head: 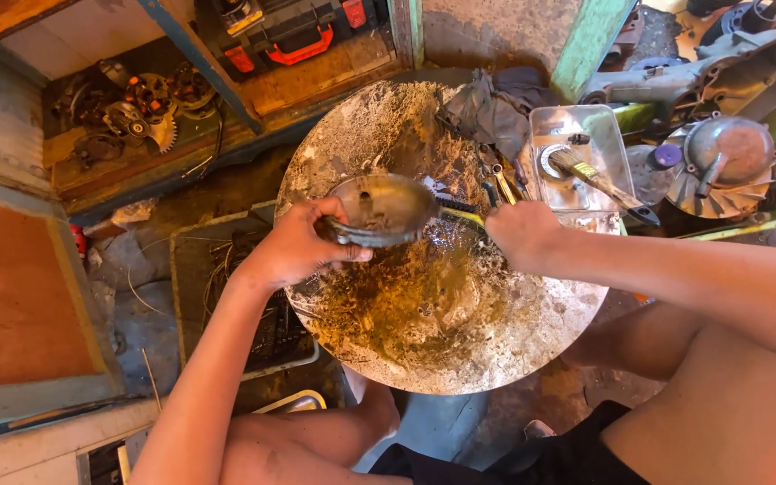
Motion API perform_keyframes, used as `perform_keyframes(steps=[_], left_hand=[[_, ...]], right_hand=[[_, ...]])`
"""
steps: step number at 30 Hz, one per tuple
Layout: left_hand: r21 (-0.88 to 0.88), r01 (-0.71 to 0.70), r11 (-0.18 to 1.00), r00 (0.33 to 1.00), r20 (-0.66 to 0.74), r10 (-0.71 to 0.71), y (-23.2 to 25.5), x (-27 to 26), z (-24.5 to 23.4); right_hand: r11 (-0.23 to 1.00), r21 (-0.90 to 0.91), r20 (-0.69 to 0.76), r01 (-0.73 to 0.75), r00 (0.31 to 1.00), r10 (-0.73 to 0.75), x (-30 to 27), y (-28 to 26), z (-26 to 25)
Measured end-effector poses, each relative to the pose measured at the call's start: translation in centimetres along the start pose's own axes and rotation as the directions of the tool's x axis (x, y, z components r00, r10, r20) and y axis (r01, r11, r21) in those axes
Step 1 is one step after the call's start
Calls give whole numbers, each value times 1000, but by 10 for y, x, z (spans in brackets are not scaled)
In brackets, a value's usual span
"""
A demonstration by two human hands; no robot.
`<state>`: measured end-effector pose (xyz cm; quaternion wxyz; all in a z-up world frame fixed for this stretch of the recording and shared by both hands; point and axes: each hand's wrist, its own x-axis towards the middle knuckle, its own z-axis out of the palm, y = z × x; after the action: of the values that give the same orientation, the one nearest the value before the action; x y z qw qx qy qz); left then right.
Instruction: The person cleans a metal mechanical part by scrubbing it with a brush and rinsing it with water from a plastic bottle. They repeatedly scrub the part on a round table, rinse it, and place it into a green plastic basket.
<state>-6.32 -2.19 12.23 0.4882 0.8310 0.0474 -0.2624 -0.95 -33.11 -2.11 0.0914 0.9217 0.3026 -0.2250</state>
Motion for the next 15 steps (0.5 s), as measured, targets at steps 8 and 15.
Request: perform_keyframes(steps=[8,15], left_hand=[[706,-3,708,980,-141,144,1,1,10],[925,-140,355,923,-8,385,-5,5,11]], right_hand=[[999,37,-11,8,1000,-7,-30,-18,-32],[912,402,-120,-87,982,147,-37,-9,-87]])
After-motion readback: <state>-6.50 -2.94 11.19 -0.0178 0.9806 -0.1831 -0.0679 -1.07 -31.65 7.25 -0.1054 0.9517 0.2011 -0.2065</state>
